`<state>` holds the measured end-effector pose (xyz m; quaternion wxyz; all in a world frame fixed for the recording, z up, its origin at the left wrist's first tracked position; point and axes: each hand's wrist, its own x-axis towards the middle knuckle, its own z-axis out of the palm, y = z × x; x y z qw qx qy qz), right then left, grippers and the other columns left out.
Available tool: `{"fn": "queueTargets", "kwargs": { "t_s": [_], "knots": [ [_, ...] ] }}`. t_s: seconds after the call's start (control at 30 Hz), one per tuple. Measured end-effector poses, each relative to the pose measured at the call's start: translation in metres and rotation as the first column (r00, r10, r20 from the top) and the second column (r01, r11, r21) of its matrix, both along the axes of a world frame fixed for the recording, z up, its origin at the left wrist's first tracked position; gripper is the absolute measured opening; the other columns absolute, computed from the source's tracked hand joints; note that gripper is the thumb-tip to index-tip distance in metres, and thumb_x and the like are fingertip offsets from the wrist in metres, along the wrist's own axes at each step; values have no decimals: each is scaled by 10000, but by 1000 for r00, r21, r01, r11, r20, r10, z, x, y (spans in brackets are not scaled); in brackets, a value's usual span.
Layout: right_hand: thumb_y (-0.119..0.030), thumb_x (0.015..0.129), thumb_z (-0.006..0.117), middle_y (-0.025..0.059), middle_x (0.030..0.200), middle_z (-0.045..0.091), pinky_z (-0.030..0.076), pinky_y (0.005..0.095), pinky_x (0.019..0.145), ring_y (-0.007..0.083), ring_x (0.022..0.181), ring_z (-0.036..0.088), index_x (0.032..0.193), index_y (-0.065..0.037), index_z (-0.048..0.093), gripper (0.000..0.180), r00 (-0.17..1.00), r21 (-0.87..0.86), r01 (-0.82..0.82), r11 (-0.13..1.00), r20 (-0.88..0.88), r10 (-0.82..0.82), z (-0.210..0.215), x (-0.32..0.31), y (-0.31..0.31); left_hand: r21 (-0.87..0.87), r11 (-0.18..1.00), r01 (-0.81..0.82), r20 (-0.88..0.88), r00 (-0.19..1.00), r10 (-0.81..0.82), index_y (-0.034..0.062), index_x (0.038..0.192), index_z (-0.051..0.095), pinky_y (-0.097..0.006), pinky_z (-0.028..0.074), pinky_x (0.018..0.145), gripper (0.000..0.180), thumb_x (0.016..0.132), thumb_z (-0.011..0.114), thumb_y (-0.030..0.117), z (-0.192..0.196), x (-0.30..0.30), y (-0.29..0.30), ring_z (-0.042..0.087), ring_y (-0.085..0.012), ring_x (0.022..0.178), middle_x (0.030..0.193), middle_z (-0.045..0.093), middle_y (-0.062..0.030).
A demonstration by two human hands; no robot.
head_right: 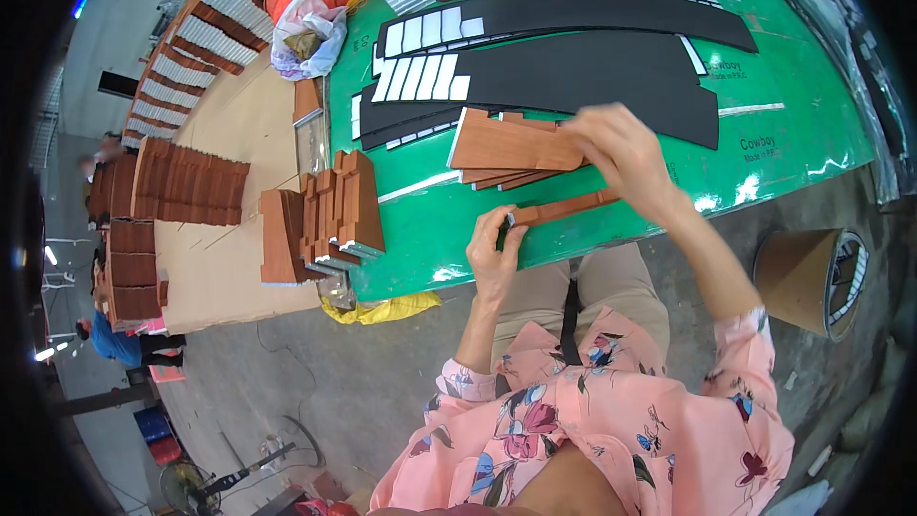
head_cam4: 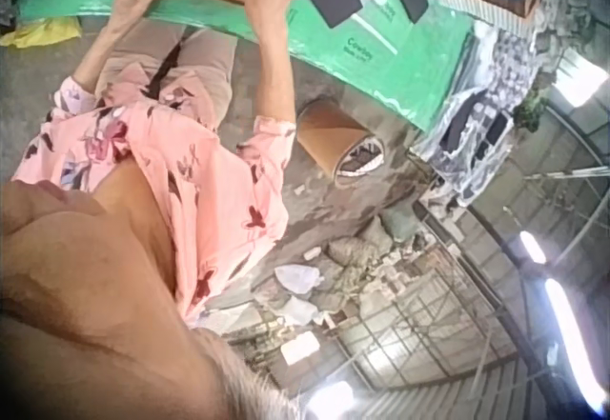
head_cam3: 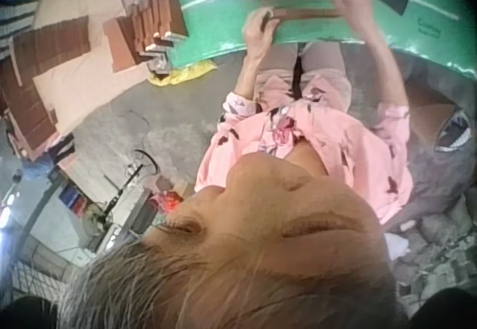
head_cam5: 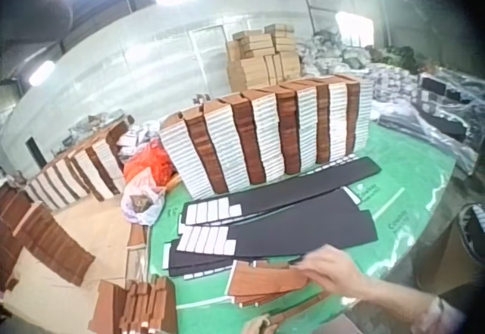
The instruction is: Applying black adhesive strips and metal clips to rectangular wooden blocks.
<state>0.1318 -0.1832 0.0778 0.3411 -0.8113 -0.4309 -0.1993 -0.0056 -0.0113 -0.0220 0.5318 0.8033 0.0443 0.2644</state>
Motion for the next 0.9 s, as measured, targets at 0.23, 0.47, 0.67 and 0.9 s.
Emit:
{"fn": "queueTargets", "kwargs": {
  "t_s": [0.23,0.47,0.67,0.9],
  "knots": [
    [-120,778,647,128,848,630,485,402,717,306,822,609,855,-25,622,125,965,-248,-167,954,-238,107,-26,116,121,-1,1000,-9,38,999,9,15,1026,602,-315,482,714,295,745,688,0,-13,1,1,588,-247,842,977,621,-126],
    [-152,708,731,214,783,630,516,426,674,364,793,636,737,40,623,222,991,-520,-32,854,-128,-41,-62,154,177,-41,999,24,40,999,-22,14,1012,607,-342,484,732,309,716,689,-18,-12,2,2,589,-279,875,971,617,-140],
    [-100,706,702,237,700,620,531,413,622,372,723,648,653,57,606,191,999,-567,-5,824,-41,-23,-71,162,184,-37,998,50,70,996,-47,5,1011,604,-367,477,763,311,714,695,-1,-14,4,6,589,-305,885,962,616,-146],
    [-18,699,554,243,725,627,525,428,647,359,720,652,677,52,613,95,993,-557,-27,830,81,87,-72,159,181,-38,998,49,94,995,-45,2,1010,605,-371,479,761,310,713,694,-3,-13,3,7,592,-312,883,958,618,-146]
  ]
}}
